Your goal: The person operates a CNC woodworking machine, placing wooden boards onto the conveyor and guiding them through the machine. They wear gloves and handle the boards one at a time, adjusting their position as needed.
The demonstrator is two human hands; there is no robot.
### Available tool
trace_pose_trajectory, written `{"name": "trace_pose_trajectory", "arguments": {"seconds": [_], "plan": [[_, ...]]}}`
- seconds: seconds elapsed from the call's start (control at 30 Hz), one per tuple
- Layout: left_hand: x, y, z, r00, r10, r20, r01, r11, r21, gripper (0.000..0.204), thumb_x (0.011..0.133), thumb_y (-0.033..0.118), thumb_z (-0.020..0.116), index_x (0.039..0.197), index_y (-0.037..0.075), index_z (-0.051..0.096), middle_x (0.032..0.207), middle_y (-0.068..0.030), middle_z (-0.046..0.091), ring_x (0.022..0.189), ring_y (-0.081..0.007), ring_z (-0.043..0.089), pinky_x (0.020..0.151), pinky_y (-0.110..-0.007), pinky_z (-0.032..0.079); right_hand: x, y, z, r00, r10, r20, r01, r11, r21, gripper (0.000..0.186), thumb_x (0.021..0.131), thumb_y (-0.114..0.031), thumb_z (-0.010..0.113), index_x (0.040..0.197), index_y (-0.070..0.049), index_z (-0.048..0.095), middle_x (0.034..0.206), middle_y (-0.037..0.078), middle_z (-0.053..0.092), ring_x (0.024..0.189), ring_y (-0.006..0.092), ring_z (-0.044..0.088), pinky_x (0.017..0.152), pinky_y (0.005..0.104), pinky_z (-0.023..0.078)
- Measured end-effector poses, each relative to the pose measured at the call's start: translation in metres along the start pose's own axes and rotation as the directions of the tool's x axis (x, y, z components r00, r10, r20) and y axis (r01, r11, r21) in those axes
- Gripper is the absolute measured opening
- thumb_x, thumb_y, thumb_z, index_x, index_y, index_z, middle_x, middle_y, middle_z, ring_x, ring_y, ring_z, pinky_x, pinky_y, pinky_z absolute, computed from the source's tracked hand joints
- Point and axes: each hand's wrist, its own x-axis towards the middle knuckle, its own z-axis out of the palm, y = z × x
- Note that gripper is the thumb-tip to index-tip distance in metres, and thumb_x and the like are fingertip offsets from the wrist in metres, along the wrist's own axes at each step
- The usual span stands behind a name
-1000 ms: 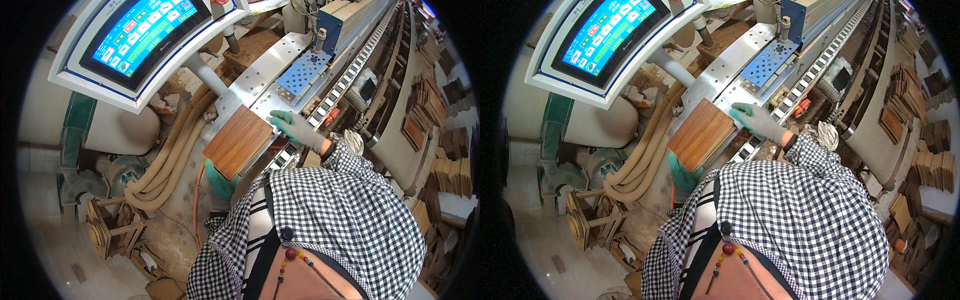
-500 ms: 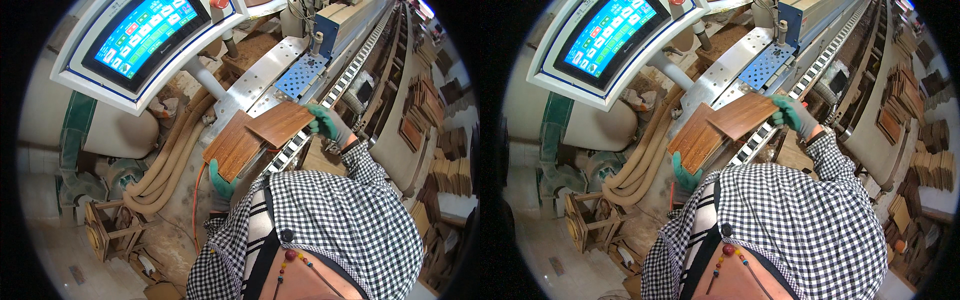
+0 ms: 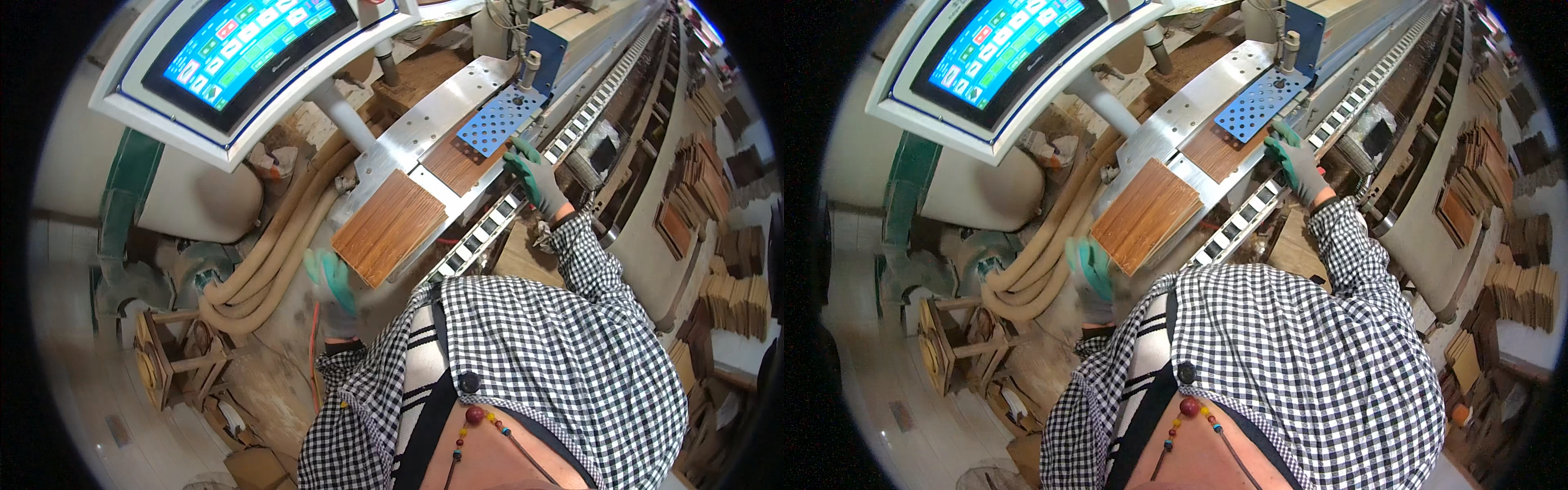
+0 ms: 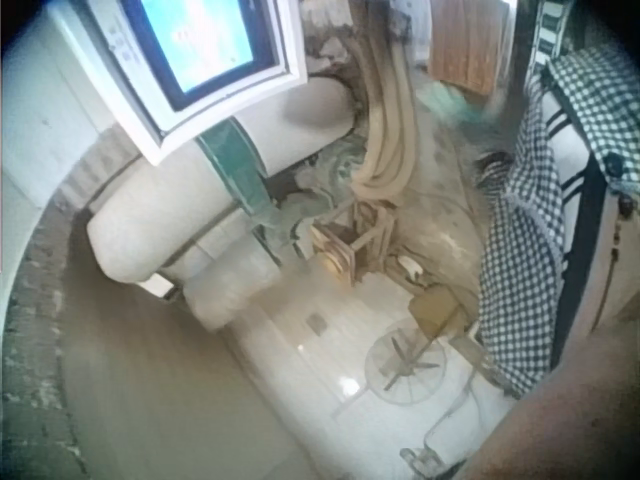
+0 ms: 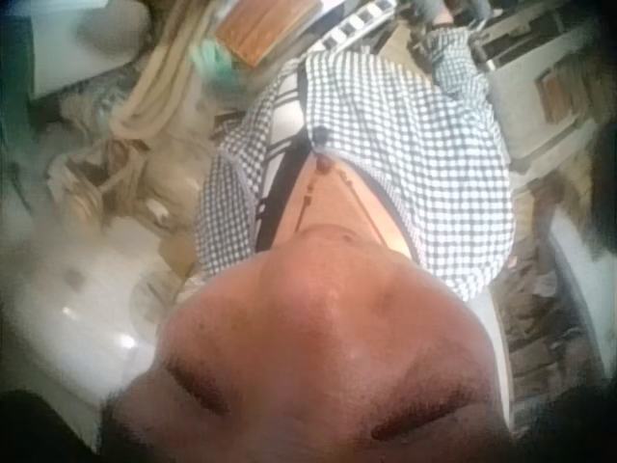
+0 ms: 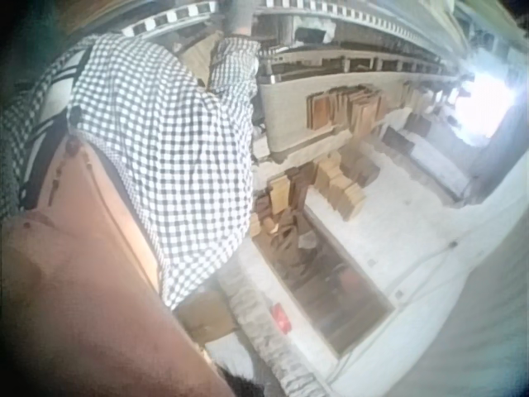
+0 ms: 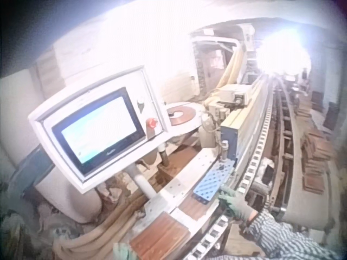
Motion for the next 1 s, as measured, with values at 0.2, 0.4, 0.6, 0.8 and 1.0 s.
{"name": "trace_pose_trajectory", "arguments": {"seconds": [0.2,0.4,0.6,0.8,1.0], "plan": [[0.013,0.102,0.027,0.779,0.494,0.386,-0.627,0.612,0.482,0.026,0.086,-0.005,0.056,0.109,0.0,0.069,0.108,-0.0166,0.069,0.095,-0.028,0.067,0.084,-0.038,0.055,-0.057,0.004,0.047,0.766,-0.487,0.42,0.571,0.216,-0.792,0.037,0.099,-0.032,0.067,0.125,-0.005,0.068,0.126,0.015,0.068,0.112,0.0353,0.064,0.095,0.0448,0.051],[0.013,0.175,0.112,0.329,0.381,0.864,-0.941,0.057,0.334,0.023,0.074,0.004,0.064,0.093,0.015,0.072,0.096,-0.0004,0.071,0.092,-0.024,0.067,0.084,-0.041,0.051,-0.062,0.004,0.077,0.835,-0.247,0.492,0.484,-0.097,-0.87,0.055,0.098,-0.05,0.061,0.138,-0.012,0.06,0.144,0.017,0.055,0.132,0.0406,0.049,0.112,0.0534,0.037],[-0.042,0.217,0.191,0.085,0.68,0.729,-0.938,0.3,-0.17,0.011,0.081,0.022,0.069,0.076,0.012,0.068,0.077,-0.0027,0.062,0.077,-0.0181,0.062,0.071,-0.038,0.05,-0.058,0.014,0.079,0.808,-0.304,0.505,0.465,-0.197,-0.863,0.051,0.098,-0.048,0.062,0.135,-0.012,0.06,0.14,0.015,0.056,0.129,0.0378,0.051,0.108,0.0541,0.039],[-0.08,0.246,0.213,0.219,0.414,0.884,-0.67,0.722,-0.173,0.013,0.081,0.018,0.07,0.081,0.005,0.069,0.083,-0.0048,0.065,0.066,-0.019,0.06,0.066,-0.035,0.051,-0.062,0.007,0.081,0.795,-0.325,0.513,0.489,-0.16,-0.858,0.046,0.097,-0.043,0.064,0.131,-0.012,0.063,0.136,0.014,0.059,0.126,0.0368,0.053,0.106,0.0506,0.04],[-0.099,0.246,0.195,0.3,0.097,0.949,-0.243,0.97,-0.022,0.009,0.074,0.011,0.072,0.07,0.01,0.064,0.076,0.0026,0.061,0.063,-0.0155,0.054,0.062,-0.03,0.048,-0.066,0.004,0.082,0.802,-0.302,0.516,0.477,-0.196,-0.857,0.04,0.101,-0.041,0.058,0.128,-0.012,0.063,0.135,0.015,0.059,0.125,0.0375,0.054,0.106,0.052,0.041]]}}
